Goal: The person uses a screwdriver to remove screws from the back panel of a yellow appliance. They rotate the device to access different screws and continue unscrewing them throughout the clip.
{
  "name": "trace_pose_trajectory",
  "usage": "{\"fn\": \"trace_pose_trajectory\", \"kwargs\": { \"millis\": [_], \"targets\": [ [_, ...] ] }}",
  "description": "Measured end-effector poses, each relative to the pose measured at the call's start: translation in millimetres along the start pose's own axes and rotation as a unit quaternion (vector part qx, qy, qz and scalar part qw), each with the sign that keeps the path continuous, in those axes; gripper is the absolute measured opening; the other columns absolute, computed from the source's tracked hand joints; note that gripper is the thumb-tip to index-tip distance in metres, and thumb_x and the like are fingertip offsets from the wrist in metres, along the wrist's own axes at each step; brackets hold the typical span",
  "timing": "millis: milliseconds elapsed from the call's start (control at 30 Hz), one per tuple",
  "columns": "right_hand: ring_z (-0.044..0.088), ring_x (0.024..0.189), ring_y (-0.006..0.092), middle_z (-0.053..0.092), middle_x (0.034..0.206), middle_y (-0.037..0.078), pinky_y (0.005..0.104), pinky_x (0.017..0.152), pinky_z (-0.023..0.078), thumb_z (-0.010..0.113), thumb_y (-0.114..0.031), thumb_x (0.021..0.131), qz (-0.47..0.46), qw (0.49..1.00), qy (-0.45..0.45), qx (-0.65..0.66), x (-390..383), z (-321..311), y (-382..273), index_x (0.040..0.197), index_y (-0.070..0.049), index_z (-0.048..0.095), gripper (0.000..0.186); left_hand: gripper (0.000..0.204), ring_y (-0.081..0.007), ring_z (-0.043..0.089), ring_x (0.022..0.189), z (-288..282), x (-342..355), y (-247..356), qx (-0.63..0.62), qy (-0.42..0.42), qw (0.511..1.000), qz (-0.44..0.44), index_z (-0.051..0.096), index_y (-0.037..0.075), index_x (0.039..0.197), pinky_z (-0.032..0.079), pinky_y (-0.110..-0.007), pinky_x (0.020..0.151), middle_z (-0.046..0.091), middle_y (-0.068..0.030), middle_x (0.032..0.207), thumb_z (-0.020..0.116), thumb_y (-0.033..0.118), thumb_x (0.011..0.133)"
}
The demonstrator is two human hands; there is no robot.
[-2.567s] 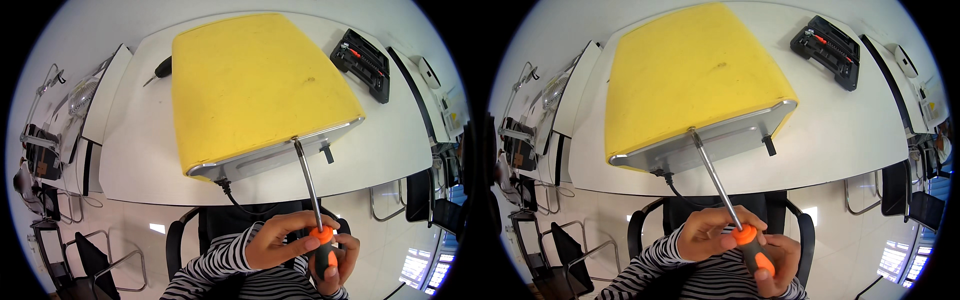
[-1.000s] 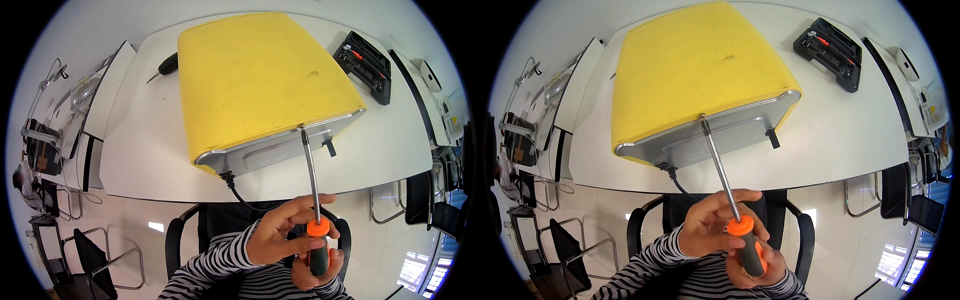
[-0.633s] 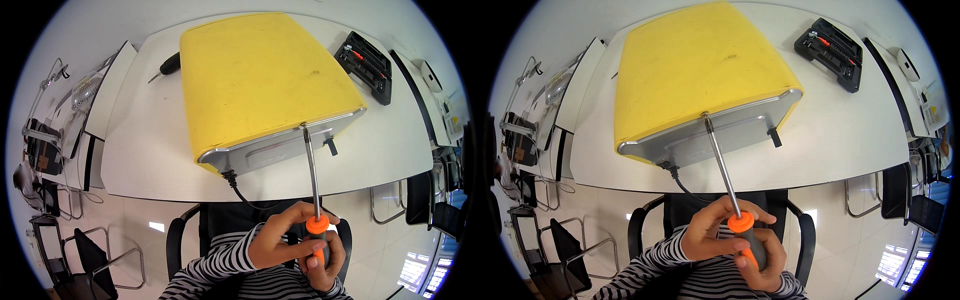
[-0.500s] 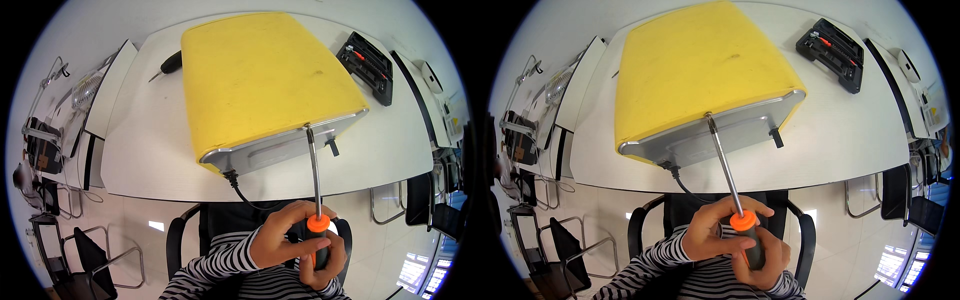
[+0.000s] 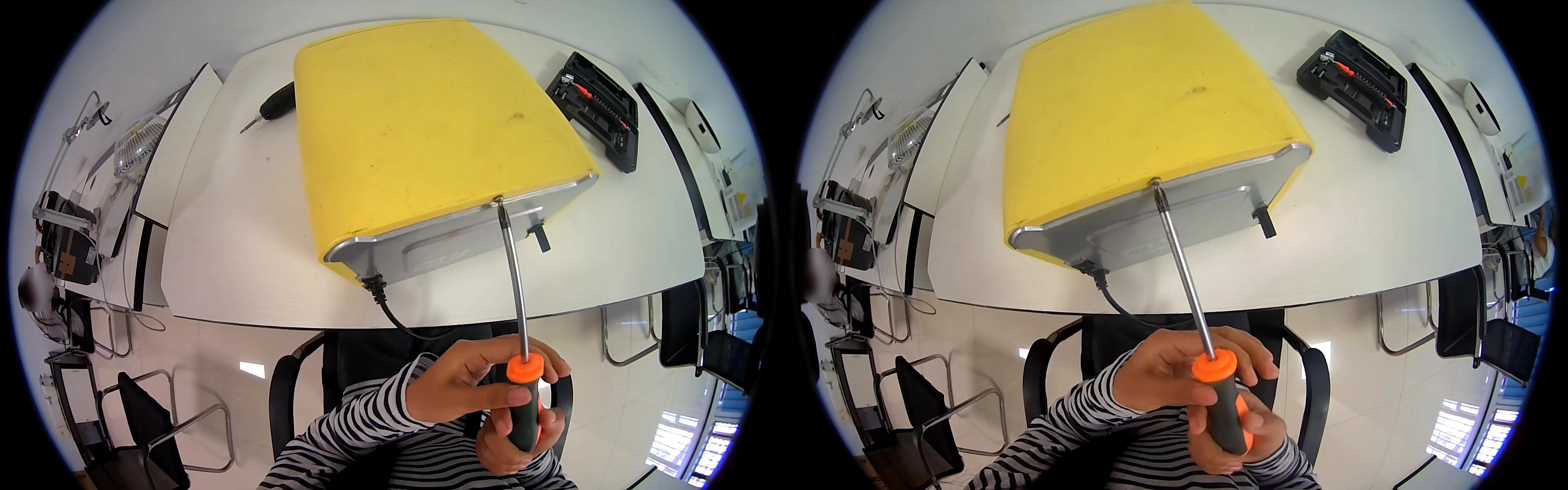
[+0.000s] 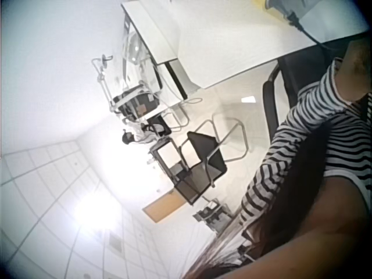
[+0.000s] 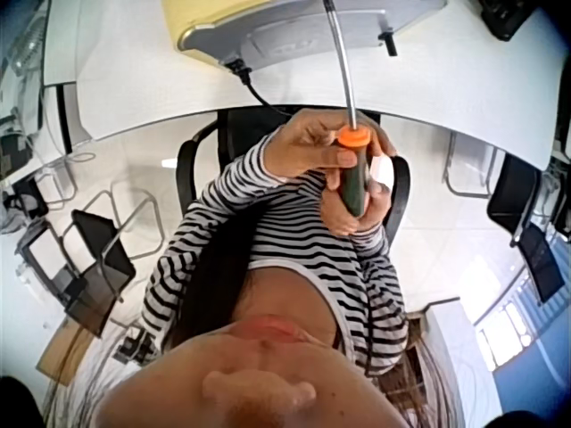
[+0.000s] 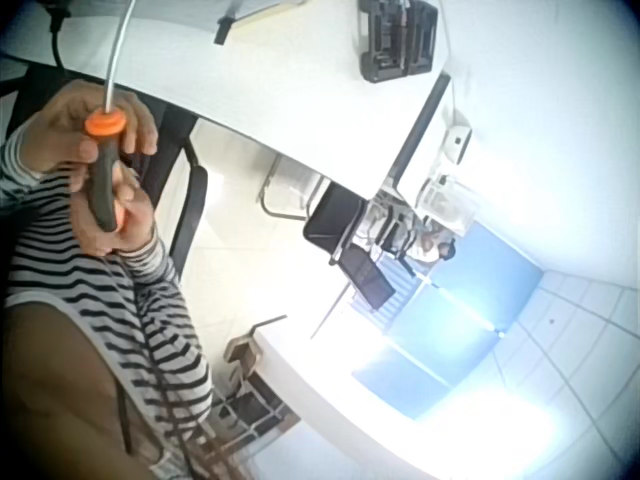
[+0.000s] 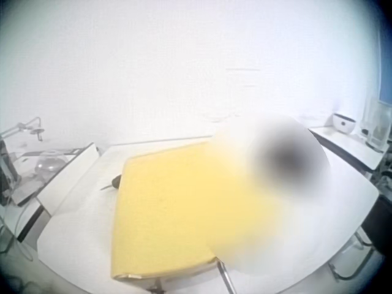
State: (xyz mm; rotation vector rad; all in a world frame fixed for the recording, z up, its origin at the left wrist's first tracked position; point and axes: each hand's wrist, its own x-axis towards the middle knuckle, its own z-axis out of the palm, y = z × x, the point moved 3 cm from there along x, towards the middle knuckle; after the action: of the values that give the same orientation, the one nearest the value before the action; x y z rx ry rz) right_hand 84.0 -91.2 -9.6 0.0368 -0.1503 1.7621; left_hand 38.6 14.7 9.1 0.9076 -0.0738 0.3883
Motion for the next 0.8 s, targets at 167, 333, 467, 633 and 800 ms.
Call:
{"fn": "trace_pose_trajectory", "kwargs": {
  "millis": [167, 333, 467, 633, 800],
  "targets": [
    [0.042, 0.038, 0.0104, 0.048, 0.056, 0.006, 0.0197, 0.037, 0.034, 0.053, -0.022, 0.077, -0.094, 0.889, 0.161, -0.419, 4.8, 15.5, -9.0, 0.092, 0.007, 0.040, 0.035, 0.032, -0.0275, 0.048, 0.099, -3.8, -6.3, 5.7, 0.089, 0.031, 0.995, 0.022, 0.051, -0.004, 0.100, 0.036, -0.038, 0.086, 0.050, -0.0185, 0.104, 0.056, 0.015, 0.074],
    [0.049, 0.041, 0.0134, 0.051, 0.058, 0.008, 0.0220, 0.040, 0.038, 0.059, -0.016, 0.070, -0.184, 0.524, 0.212, -0.804, 8.2, 24.8, -16.9, 0.089, 0.008, 0.044, 0.034, 0.029, -0.0174, 0.051, 0.089, -7.7, -10.9, 11.5, 0.245, 0.128, 0.959, 0.064, 0.051, 0.002, 0.096, 0.039, -0.029, 0.080, 0.054, -0.0086, 0.094, 0.061, 0.016, 0.073],
    [0.050, 0.041, 0.0157, 0.052, 0.058, 0.009, 0.0234, 0.038, 0.038, 0.061, -0.018, 0.065, -0.220, 0.312, 0.193, -0.904, 14.1, 32.5, -16.9, 0.089, 0.009, 0.045, 0.040, 0.028, -0.0171, 0.052, 0.087, -11.4, -12.3, 8.7, 0.250, 0.133, 0.956, 0.074, 0.050, 0.001, 0.093, 0.039, -0.028, 0.080, 0.053, -0.0081, 0.092, 0.063, 0.013, 0.072],
    [0.047, 0.040, 0.0152, 0.051, 0.058, 0.010, 0.0214, 0.036, 0.036, 0.060, -0.022, 0.065, -0.275, 0.284, 0.187, -0.899, 9.6, 26.3, -17.3, 0.091, 0.010, 0.045, 0.045, 0.031, -0.0232, 0.051, 0.094, -12.5, -9.3, 3.8, 0.112, 0.109, 0.986, 0.051, 0.053, -0.002, 0.094, 0.037, -0.035, 0.084, 0.053, -0.0158, 0.097, 0.064, 0.013, 0.069],
    [0.045, 0.040, 0.0142, 0.050, 0.058, 0.012, 0.0196, 0.036, 0.035, 0.058, -0.028, 0.068, -0.189, 0.859, 0.161, -0.449, 3.3, -0.3, -9.5, 0.102, 0.010, 0.038, 0.056, 0.034, -0.0262, 0.050, 0.094, -4.0, -6.9, 3.7, 0.006, 0.065, 0.998, 0.027, 0.053, -0.006, 0.096, 0.038, -0.037, 0.084, 0.051, -0.0190, 0.099, 0.055, 0.021, 0.076]
  ]
}}
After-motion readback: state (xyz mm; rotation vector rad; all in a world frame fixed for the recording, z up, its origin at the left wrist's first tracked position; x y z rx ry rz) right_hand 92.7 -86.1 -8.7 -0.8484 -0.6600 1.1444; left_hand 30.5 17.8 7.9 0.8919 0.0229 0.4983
